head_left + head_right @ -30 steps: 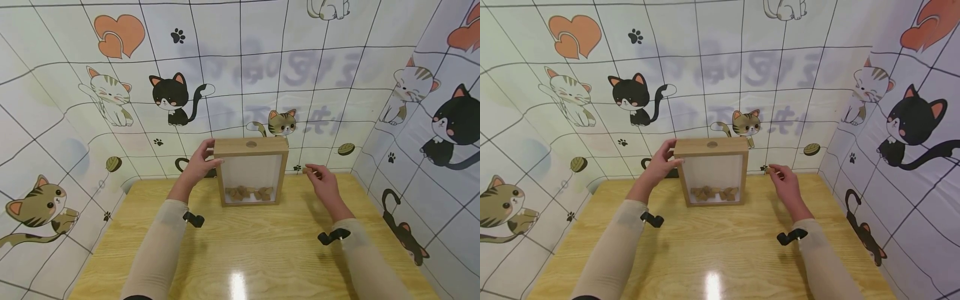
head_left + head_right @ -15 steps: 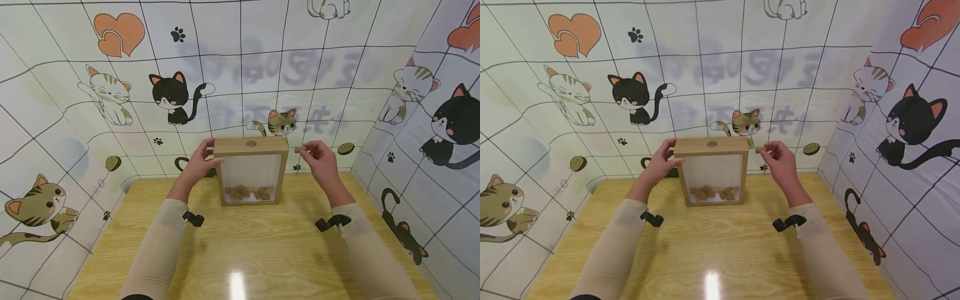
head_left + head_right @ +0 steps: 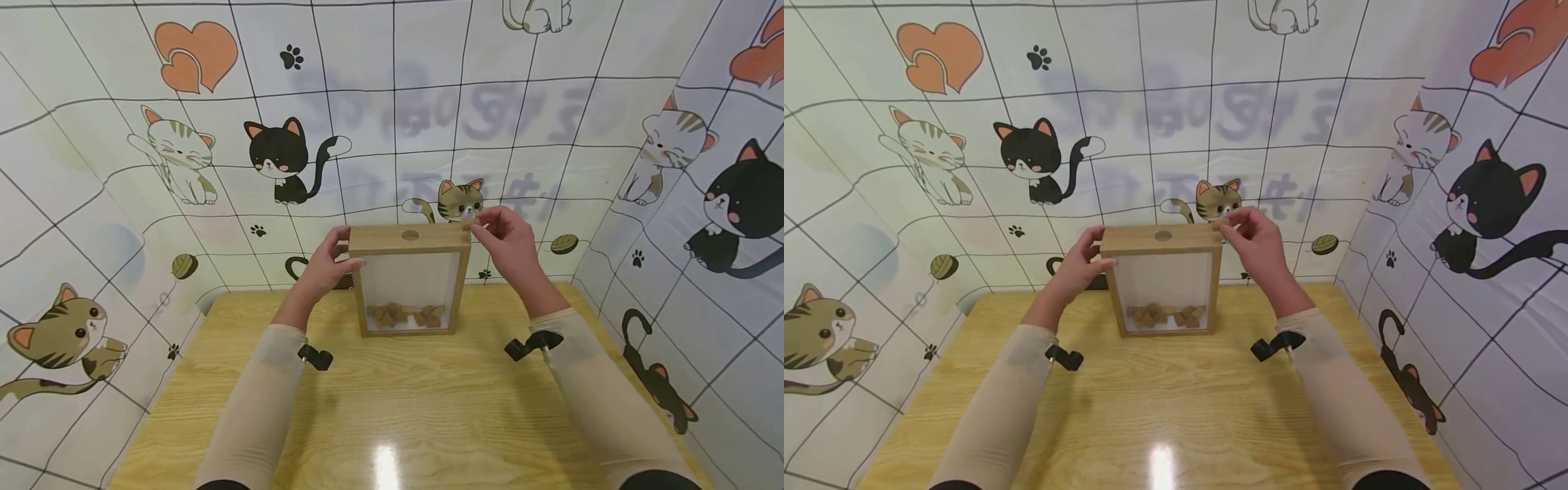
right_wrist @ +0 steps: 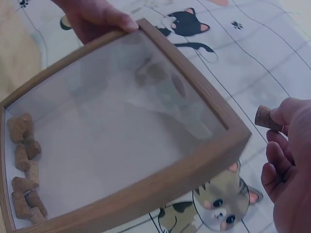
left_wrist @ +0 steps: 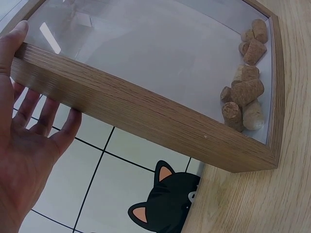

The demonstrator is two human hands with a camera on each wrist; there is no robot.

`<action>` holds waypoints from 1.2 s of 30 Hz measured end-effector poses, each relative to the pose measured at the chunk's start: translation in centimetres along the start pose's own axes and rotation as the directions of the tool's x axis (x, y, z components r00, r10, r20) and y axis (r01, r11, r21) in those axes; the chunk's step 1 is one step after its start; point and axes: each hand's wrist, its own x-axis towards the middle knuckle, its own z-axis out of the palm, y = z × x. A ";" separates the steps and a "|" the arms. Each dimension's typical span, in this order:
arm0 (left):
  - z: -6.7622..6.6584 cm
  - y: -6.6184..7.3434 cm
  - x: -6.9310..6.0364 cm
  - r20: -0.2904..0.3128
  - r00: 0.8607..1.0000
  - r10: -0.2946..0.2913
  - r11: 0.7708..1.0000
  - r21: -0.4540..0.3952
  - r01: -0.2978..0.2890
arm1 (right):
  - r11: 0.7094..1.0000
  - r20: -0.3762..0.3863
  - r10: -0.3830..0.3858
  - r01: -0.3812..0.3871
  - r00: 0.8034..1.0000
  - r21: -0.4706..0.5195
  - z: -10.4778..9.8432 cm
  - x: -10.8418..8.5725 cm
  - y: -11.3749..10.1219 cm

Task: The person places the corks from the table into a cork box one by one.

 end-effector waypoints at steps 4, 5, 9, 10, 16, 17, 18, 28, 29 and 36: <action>0.1 0.0 0.0 0.004 1.000 0.000 1.000 -0.001 0.000 | 0.999 0.091 -0.045 0.047 0.995 -0.020 1.3 0.9 -1.4; 0.1 0.0 0.0 0.005 1.000 0.001 1.000 0.000 -0.001 | 0.998 0.118 -0.056 0.060 0.991 -0.027 1.6 1.2 -1.8; 0.1 0.1 -0.1 0.000 1.000 0.000 1.000 -0.001 0.000 | 0.994 0.207 -0.093 0.103 0.974 -0.039 2.9 2.3 -2.6; 0.1 0.1 -0.1 0.001 1.000 0.000 1.000 -0.003 0.000 | 0.993 0.227 -0.096 0.108 0.969 -0.041 3.2 2.6 -2.7; 0.2 -0.2 0.0 0.008 1.000 -0.005 1.000 -0.010 0.005 | 0.990 0.344 -0.065 0.104 0.937 -0.095 4.5 4.0 -2.8; 0.2 -0.2 0.1 0.009 1.000 -0.007 1.000 -0.010 0.007 | 0.989 0.360 -0.058 0.103 0.931 -0.108 4.6 4.1 -2.8; 0.2 -0.3 0.0 0.010 1.000 -0.007 1.000 -0.011 0.007 | 0.988 0.374 -0.053 0.103 0.926 -0.116 4.8 4.3 -2.8; 0.2 -0.1 -0.2 0.005 1.000 0.001 1.000 0.002 -0.001 | 0.965 0.460 -0.074 0.179 0.885 -0.189 6.1 5.0 -3.4; 0.2 -0.1 -0.1 0.005 1.000 0.003 1.000 0.002 -0.003 | 0.963 0.461 -0.076 0.184 0.884 -0.195 6.1 5.0 -3.4; 0.1 0.1 -0.1 -0.002 1.000 0.004 1.000 0.005 -0.004 | 0.959 0.466 -0.066 0.186 0.882 -0.215 6.1 4.9 -3.3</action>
